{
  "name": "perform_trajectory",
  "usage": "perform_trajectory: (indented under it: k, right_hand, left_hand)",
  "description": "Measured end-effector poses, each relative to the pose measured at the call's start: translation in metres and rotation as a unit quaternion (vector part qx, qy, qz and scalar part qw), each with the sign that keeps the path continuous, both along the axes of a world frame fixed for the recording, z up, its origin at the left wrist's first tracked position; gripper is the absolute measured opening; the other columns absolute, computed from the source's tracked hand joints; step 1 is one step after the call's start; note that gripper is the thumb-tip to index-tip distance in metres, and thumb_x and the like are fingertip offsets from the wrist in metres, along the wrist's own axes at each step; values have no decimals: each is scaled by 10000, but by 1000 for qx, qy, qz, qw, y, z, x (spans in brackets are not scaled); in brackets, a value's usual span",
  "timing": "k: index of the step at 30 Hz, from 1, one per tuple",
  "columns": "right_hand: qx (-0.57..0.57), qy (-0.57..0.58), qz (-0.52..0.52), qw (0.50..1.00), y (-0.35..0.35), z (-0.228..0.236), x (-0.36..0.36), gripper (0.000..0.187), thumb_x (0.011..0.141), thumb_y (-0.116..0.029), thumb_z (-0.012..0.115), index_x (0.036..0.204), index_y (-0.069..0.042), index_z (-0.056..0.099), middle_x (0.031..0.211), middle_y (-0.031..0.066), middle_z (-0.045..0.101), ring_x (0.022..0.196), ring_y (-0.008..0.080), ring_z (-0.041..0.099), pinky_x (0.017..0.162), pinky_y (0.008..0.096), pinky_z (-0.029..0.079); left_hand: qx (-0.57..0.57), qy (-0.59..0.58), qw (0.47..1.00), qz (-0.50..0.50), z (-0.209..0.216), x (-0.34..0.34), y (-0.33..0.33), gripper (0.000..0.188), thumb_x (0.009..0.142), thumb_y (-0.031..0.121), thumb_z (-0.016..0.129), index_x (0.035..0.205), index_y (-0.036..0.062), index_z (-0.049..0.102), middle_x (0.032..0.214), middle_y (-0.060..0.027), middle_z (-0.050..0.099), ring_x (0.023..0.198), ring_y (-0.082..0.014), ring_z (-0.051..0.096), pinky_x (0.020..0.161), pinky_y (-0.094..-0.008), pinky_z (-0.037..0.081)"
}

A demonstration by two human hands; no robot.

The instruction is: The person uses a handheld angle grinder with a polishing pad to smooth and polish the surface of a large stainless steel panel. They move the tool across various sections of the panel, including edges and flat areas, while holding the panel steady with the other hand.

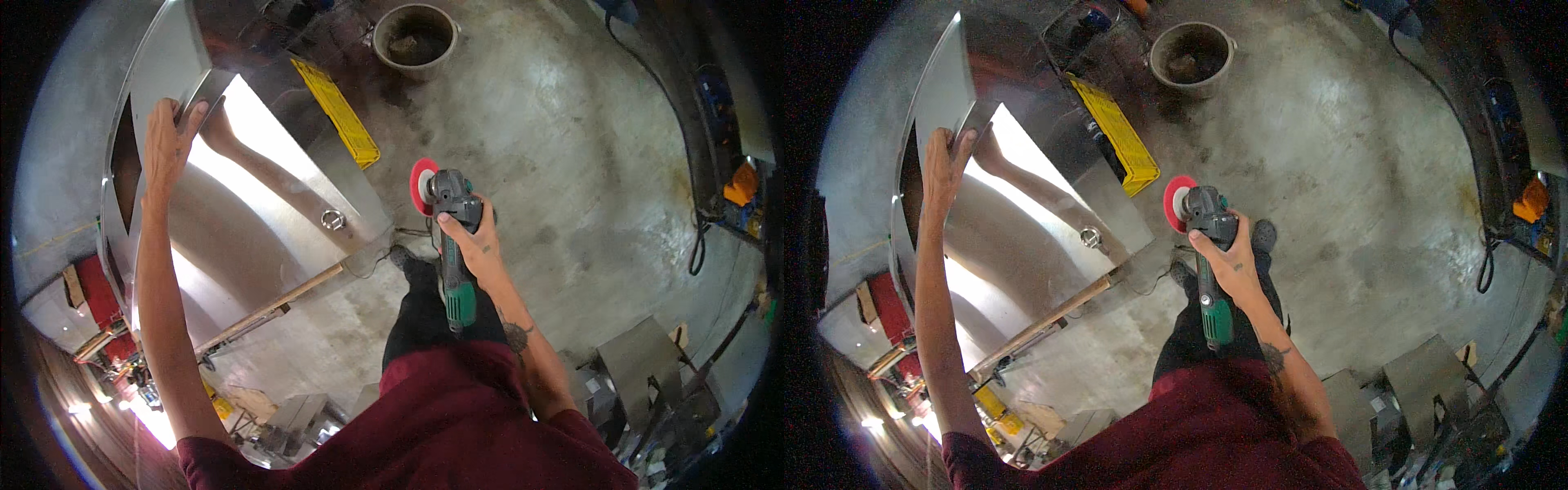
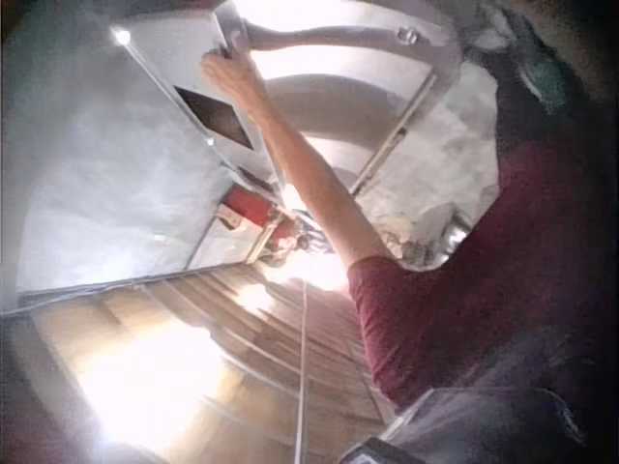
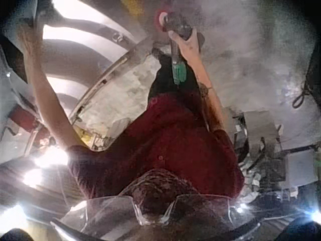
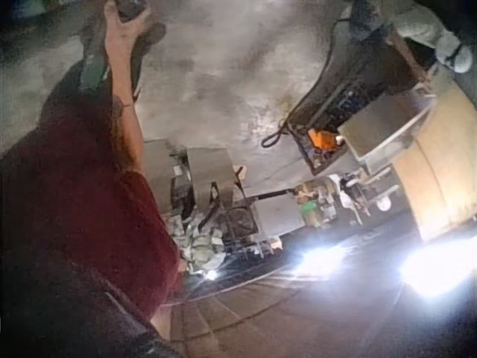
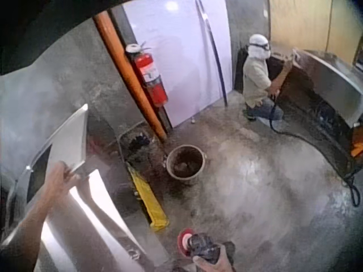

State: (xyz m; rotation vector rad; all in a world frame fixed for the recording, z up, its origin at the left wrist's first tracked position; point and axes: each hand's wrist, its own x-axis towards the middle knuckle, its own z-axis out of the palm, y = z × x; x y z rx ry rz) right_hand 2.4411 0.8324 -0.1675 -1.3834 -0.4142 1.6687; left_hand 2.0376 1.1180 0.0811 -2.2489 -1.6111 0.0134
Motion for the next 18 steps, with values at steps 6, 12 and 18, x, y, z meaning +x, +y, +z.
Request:
perform_trajectory:
  k: [6, 12, 18]
  right_hand:
    - [-9, -2, 41, 999, 3, -40, 12, 865, 930, -434, 882, 1515, 7, 423, 1274, 185, 677, 1101, 233, 688, 950, 364, 560]
    - [-35, -35, 50, 998, 16, -25, 11, 855, 939, -392, 882, 1520, 15, 406, 1251, 181, 680, 1082, 230, 690, 918, 356, 567]
    - [-35, 3, 31, 999, 18, -4, 0, 835, 953, -320, 881, 1535, -2, 374, 1159, 158, 694, 917, 180, 706, 780, 326, 581]
  left_hand:
    - [-28, 25, 999, -4, -14, 35, 30, 569, 1015, 583, 728, 966, 38, 575, 883, -152, 615, 759, -338, 645, 667, -450, 504]
    - [-25, 21, 994, -107, -5, 43, 33, 532, 966, 472, 821, 916, 16, 551, 827, -144, 596, 702, -360, 622, 638, -445, 498]
    - [5, 64, 993, -104, -9, 37, 34, 494, 974, 478, 818, 943, 39, 594, 852, -157, 644, 680, -326, 631, 615, -413, 513]
